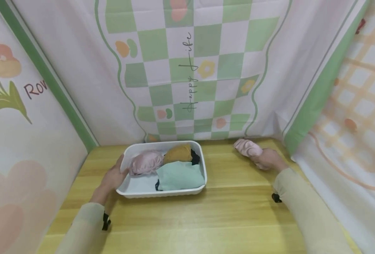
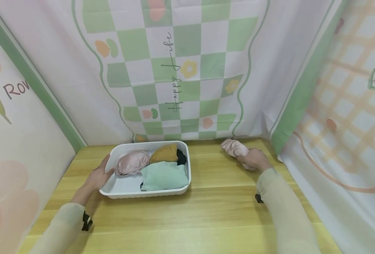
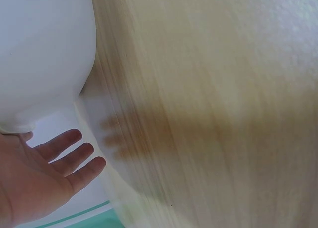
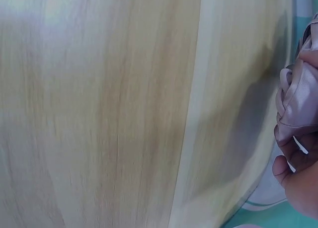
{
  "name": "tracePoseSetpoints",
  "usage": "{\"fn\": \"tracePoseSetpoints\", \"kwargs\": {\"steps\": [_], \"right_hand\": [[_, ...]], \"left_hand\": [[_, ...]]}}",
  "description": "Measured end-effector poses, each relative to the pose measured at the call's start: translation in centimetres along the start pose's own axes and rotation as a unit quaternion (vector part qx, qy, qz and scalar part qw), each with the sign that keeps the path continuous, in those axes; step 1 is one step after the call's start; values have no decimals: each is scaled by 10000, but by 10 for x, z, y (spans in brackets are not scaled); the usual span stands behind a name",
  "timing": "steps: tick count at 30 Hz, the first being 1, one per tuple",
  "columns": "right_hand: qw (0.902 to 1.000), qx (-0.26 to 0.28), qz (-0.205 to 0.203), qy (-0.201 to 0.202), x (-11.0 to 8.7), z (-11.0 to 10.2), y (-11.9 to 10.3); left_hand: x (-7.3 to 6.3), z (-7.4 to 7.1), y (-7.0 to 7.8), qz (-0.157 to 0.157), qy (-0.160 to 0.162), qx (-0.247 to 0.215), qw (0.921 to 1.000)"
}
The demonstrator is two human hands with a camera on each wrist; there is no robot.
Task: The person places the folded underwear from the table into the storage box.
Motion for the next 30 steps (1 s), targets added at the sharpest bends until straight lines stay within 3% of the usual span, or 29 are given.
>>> {"fn": "tracePoseSetpoints", "kwargs": {"steps": [7, 14, 30], "right_hand": [[9984, 423, 364, 61, -3, -1, -14], [9982, 474, 364, 106, -1, -4, -25], [9960, 427, -680, 403, 5, -24, -75]], "left_hand": [[0, 1, -1, -15, -18, 15, 10000], [0, 1, -1, -11, -27, 59, 10000], [0, 0, 0, 32, -10, 54, 10000]]}}
Point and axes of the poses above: each hand's wrist, its own x-axis towards the middle knuckle, its own z-axis out of the palm, y = z × x, the point moved 1 cm from there along x, towards the middle knuckle, and after that the axes turned 8 degrees about x, right-handed, at the moved point
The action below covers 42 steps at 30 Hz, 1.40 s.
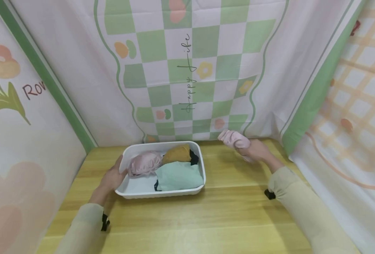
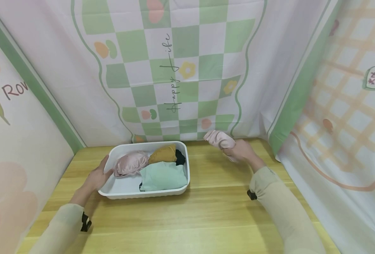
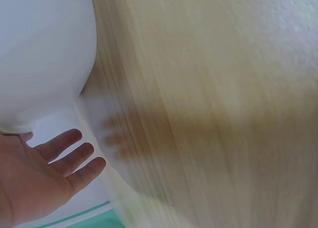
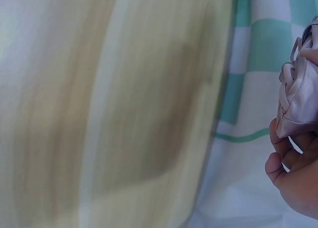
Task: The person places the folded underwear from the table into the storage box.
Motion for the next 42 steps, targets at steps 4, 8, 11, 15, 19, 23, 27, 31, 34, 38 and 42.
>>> {"fn": "tracePoseSetpoints", "kwargs": {"steps": [4, 8, 11, 15, 19, 23, 27, 31, 34, 38, 42], "right_hand": [[9999, 83, 119, -58, 2, -2, -11], [9996, 211, 153, -110, 4, -3, -22], [9996, 248, 98, -136, 7, -4, -32], [9994, 284, 72, -196, 14, -2, -44], [9984, 523, 52, -192, 20, 5, -56], [9967, 794, -49, -146, 25, 14, -69], [9956, 888, -237, -156, 30, 20, -81], [9966, 705, -326, -262, 34, 24, -93], [9974, 514, -429, -280, 36, 26, -101], [9967, 555, -519, -287, 39, 29, -110], [9957, 722, -470, -348, 41, 32, -120]], "left_hand": [[0, 0, 1, -29, -37, 8, 10000], [1, 1, 0, -26, -47, 11, 10000], [1, 0, 1, 8, -32, 8, 10000], [3, -2, 1, -8, -35, -30, 10000], [3, -1, 1, -11, -39, -8, 10000], [2, 2, 0, -1, -57, -24, 10000], [1, 3, -1, -23, -48, -32, 10000], [0, 3, 0, -61, -57, -46, 10000], [0, 3, 0, -52, -52, -28, 10000], [1, 2, 0, 8, -12, 16, 10000], [2, 0, 0, 96, 91, 24, 9999]]}}
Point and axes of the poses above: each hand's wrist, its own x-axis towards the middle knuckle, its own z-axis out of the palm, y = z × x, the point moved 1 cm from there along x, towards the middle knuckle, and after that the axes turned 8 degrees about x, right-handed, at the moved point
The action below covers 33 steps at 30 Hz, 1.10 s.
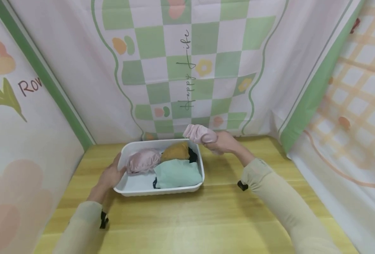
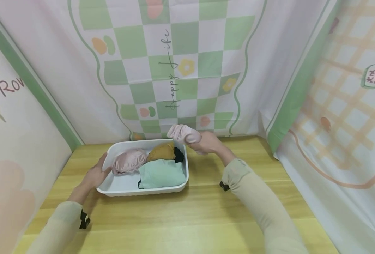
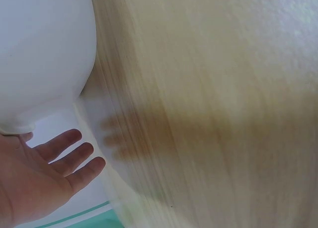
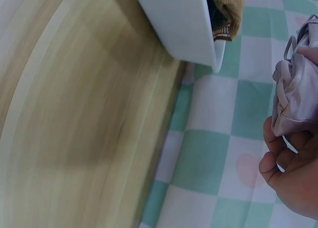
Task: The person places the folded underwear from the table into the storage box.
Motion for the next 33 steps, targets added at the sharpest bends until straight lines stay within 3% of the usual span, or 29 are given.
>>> {"fn": "tracePoseSetpoints", "kwargs": {"steps": [7, 14, 25, 33], "right_hand": [[9997, 100, -92, -187, 4, 4, -23], [9990, -156, -212, -375, 15, 10, -44], [9968, 212, -225, -743, 25, 23, -72], [9955, -257, -326, -852, 31, 29, -84]], "left_hand": [[-1, -3, 0, -2, -26, -15, 10000], [-1, -2, 0, -10, -68, -19, 10000], [1, 1, -3, -64, -254, 126, 9996], [-1, -1, -1, 13, -123, 79, 9999]]}}
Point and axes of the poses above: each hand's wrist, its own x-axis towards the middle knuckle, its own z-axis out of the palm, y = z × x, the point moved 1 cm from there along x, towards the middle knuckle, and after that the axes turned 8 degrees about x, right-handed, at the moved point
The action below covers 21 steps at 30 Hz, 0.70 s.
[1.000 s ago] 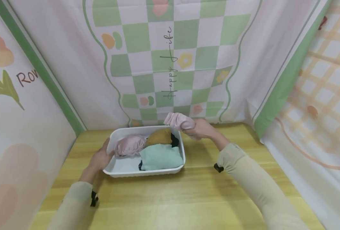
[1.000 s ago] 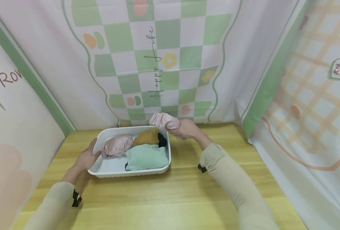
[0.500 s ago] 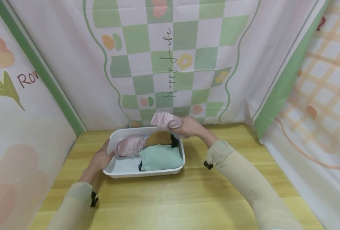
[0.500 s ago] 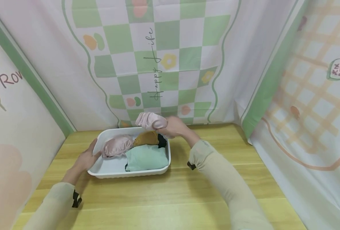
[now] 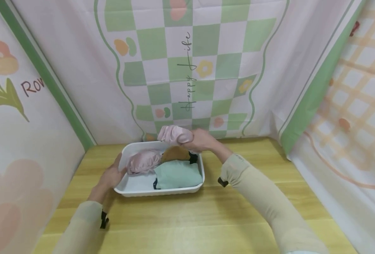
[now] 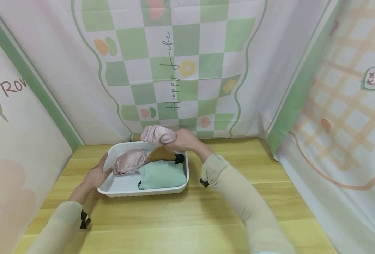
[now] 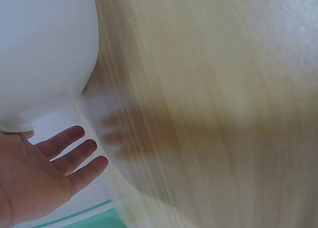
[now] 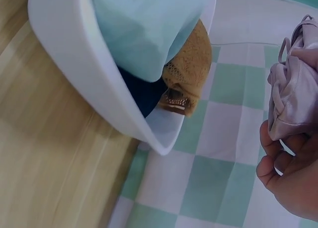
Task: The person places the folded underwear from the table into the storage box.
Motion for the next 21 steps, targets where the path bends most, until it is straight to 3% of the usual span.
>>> {"fn": "tracePoseSetpoints", "kwargs": {"steps": [13, 21], "right_hand": [[9994, -146, -278, -108, 15, 11, -26], [9991, 194, -381, -69, 28, 20, -35]], "left_hand": [[0, 0, 1, -151, -77, -28, 9999], [0, -1, 2, -151, -55, -39, 9999]]}}
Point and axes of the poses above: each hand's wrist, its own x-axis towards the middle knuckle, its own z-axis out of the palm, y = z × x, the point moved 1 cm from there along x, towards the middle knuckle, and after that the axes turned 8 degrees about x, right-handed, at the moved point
